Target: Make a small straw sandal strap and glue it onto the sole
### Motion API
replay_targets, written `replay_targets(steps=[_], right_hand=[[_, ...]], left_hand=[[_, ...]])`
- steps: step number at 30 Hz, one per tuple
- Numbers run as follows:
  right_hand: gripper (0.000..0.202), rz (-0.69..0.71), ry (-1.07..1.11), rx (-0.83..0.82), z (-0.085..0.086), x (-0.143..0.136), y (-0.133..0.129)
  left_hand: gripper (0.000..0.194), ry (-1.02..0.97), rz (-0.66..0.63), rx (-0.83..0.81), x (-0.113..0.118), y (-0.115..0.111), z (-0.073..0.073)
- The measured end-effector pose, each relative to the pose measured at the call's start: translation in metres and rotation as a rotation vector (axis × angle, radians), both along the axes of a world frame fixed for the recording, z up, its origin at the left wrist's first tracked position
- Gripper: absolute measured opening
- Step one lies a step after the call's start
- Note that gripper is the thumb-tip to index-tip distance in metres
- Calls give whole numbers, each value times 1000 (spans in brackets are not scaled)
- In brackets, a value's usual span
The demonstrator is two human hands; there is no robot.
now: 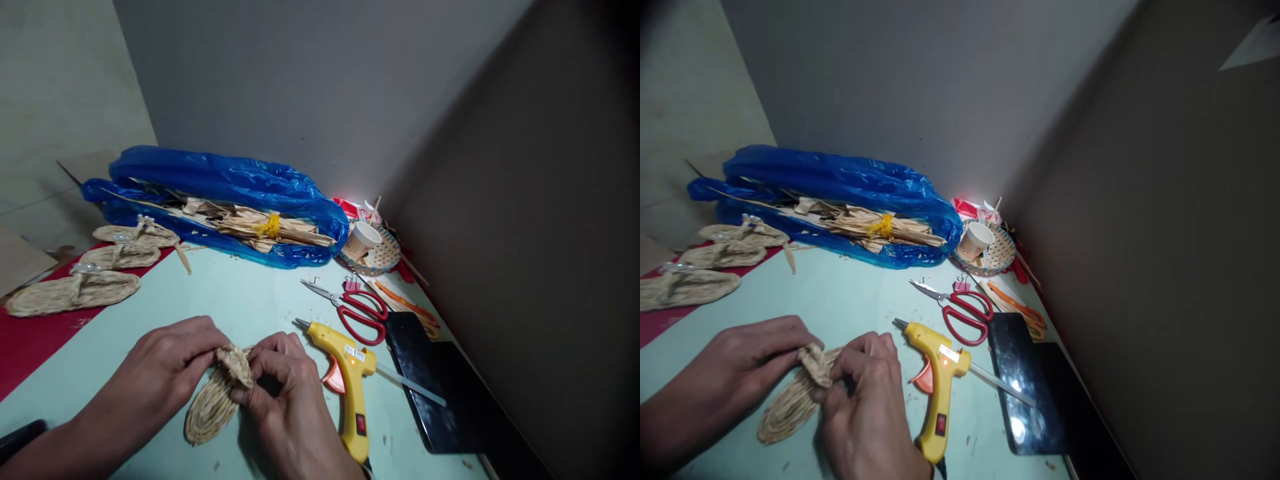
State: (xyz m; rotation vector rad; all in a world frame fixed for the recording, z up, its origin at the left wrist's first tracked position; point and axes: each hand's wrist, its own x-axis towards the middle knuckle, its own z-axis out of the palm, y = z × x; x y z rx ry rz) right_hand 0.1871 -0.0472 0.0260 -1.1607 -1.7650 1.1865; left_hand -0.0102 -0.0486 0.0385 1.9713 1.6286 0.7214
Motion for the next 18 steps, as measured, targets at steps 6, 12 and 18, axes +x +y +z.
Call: replay_targets(steps=[6,12,18], right_hand=[[36,-46,-21,59,-10,-3,-2],[24,0,45,257,-23,4,2],[25,-104,121,457,-29,8,7]], left_hand=[[32,74,-67,105,-2,-9,-21],[29,96,-85,172,1,-2,-24],[25,-165,89,285,-11,11,-15]])
